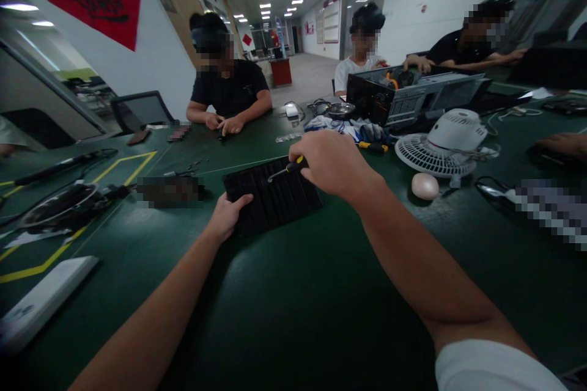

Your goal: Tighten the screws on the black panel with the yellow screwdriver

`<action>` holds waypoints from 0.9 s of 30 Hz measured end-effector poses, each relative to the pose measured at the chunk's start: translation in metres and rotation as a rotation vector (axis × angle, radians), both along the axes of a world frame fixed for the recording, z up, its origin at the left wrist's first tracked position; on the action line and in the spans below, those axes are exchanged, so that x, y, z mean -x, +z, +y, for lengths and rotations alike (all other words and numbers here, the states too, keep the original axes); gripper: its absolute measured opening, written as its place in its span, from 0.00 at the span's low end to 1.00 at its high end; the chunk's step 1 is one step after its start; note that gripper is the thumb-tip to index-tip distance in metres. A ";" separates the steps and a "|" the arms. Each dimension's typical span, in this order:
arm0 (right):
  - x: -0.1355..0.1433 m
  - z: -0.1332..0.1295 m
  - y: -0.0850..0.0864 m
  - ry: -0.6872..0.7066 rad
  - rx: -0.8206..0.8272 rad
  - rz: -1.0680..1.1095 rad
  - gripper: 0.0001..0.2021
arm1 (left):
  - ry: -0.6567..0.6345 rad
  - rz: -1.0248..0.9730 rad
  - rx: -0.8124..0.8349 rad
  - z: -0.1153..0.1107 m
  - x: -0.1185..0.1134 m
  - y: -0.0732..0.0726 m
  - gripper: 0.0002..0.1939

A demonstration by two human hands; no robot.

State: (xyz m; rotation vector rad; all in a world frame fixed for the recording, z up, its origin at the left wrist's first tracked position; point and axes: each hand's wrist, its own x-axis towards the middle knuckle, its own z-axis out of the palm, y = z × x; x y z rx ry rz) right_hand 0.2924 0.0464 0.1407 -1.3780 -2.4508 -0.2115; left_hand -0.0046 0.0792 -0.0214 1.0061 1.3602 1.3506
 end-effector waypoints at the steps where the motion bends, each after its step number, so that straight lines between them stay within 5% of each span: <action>1: 0.001 0.000 0.000 0.000 -0.003 -0.001 0.16 | -0.001 -0.001 0.000 0.000 0.000 0.000 0.28; 19: 0.009 -0.004 0.000 -0.092 0.133 -0.079 0.16 | -0.010 -0.006 -0.013 0.001 0.002 -0.002 0.26; 27: -0.005 0.000 0.002 0.053 0.210 -0.062 0.15 | -0.005 0.020 -0.007 0.001 0.003 -0.003 0.29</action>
